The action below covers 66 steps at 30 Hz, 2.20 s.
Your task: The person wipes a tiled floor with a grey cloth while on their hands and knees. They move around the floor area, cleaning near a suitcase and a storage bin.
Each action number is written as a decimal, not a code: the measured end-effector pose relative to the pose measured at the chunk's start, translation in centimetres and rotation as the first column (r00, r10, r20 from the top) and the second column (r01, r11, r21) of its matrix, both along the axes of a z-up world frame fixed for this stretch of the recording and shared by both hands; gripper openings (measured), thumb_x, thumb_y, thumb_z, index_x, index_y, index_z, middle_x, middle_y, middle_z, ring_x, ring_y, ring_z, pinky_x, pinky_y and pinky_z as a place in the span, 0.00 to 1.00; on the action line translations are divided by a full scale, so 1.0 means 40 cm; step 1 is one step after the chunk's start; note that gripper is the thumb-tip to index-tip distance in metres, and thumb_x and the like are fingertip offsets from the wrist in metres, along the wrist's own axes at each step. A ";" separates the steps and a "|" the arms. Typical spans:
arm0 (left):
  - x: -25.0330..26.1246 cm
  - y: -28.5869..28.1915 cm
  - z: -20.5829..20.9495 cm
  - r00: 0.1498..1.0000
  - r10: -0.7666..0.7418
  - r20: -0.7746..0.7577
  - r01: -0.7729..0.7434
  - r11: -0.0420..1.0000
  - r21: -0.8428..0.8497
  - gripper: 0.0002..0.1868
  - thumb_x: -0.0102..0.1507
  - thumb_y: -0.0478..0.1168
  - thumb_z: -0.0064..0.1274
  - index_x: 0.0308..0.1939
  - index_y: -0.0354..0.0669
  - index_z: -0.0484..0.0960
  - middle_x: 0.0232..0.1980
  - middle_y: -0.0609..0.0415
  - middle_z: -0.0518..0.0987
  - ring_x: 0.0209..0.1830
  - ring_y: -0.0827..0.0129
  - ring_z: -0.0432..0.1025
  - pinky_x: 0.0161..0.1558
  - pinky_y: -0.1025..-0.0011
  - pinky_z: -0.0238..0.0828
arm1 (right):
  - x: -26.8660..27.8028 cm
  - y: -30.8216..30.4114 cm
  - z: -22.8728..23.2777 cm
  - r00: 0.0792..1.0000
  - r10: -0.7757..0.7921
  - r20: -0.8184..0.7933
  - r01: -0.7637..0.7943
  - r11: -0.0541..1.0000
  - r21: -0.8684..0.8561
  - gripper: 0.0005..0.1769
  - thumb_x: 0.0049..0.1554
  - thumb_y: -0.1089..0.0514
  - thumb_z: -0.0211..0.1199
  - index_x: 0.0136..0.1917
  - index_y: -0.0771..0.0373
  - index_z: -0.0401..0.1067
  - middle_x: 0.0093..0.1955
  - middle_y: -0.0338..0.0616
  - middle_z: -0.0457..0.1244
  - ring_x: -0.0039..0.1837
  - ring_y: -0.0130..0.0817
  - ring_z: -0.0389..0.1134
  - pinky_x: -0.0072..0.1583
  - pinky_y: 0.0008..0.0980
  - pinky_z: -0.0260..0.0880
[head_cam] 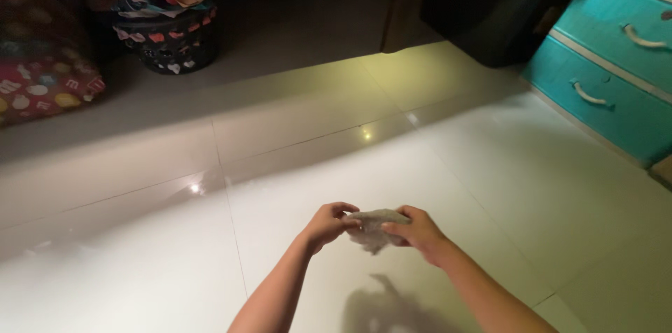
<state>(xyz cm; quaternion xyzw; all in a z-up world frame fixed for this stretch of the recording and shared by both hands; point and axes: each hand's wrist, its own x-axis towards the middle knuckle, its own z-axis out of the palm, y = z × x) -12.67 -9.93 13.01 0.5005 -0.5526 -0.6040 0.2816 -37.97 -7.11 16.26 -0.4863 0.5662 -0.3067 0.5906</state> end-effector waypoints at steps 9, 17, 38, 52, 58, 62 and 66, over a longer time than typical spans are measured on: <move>0.044 -0.071 -0.091 0.987 0.158 -0.005 -0.158 0.987 -0.024 0.22 0.63 0.41 0.57 0.62 0.43 0.80 0.51 0.50 0.84 0.41 0.69 0.78 0.48 0.68 0.76 | -0.135 -0.082 -0.013 0.991 -0.057 -0.123 0.062 0.998 0.031 0.13 0.56 0.55 0.67 0.52 0.64 0.76 0.44 0.46 0.69 0.44 0.36 0.70 0.49 0.41 0.73; -0.035 -0.046 -0.057 0.999 0.042 -0.028 -0.040 0.996 0.086 0.39 0.61 0.39 0.60 0.74 0.60 0.63 0.63 0.63 0.71 0.43 0.70 0.76 0.43 0.69 0.73 | -0.058 -0.124 0.107 0.991 0.093 -0.094 -0.092 0.996 0.009 0.19 0.56 0.56 0.66 0.60 0.62 0.77 0.51 0.42 0.71 0.53 0.32 0.72 0.58 0.36 0.75; 0.016 -0.083 0.071 0.913 0.408 0.028 -0.388 0.885 -0.259 0.14 0.60 0.37 0.59 0.50 0.44 0.86 0.47 0.51 0.86 0.45 0.67 0.80 0.43 0.68 0.80 | -0.166 -0.216 0.096 0.909 0.140 -0.392 -0.255 0.931 -0.260 0.14 0.56 0.53 0.67 0.54 0.60 0.78 0.38 0.36 0.66 0.42 0.24 0.63 0.45 0.28 0.66; -0.084 -0.042 0.010 0.836 0.492 0.244 -0.338 0.811 -0.478 0.09 0.61 0.38 0.61 0.44 0.44 0.87 0.46 0.52 0.86 0.38 0.67 0.81 0.42 0.71 0.77 | -0.269 -0.376 0.054 0.977 0.111 0.182 -0.090 0.989 -0.121 0.31 0.55 0.66 0.64 0.71 0.63 0.64 0.53 0.48 0.68 0.52 0.34 0.70 0.53 0.33 0.73; -0.196 -0.018 0.031 0.888 0.433 0.158 -0.401 0.895 -0.195 0.08 0.66 0.39 0.54 0.48 0.43 0.80 0.46 0.49 0.85 0.38 0.62 0.83 0.42 0.64 0.79 | -0.356 -0.400 0.028 0.978 0.032 0.206 -0.039 0.999 0.027 0.33 0.56 0.65 0.62 0.75 0.61 0.63 0.59 0.50 0.67 0.56 0.36 0.69 0.57 0.37 0.70; -0.244 0.008 0.021 0.869 0.400 0.293 -0.245 0.860 -0.448 0.08 0.62 0.35 0.59 0.45 0.40 0.84 0.43 0.45 0.84 0.45 0.57 0.80 0.49 0.64 0.77 | -0.416 -0.416 0.011 0.955 0.055 0.293 -0.076 0.995 0.060 0.36 0.55 0.66 0.61 0.76 0.61 0.60 0.62 0.55 0.67 0.58 0.40 0.69 0.60 0.38 0.72; -0.248 0.027 -0.019 0.804 0.529 0.270 -0.217 0.685 -0.696 0.08 0.64 0.32 0.55 0.47 0.41 0.82 0.57 0.45 0.79 0.61 0.53 0.74 0.59 0.63 0.73 | -0.405 -0.436 -0.101 0.883 -0.010 0.469 0.002 1.000 0.017 0.38 0.53 0.66 0.64 0.75 0.66 0.57 0.66 0.58 0.65 0.62 0.36 0.69 0.66 0.31 0.69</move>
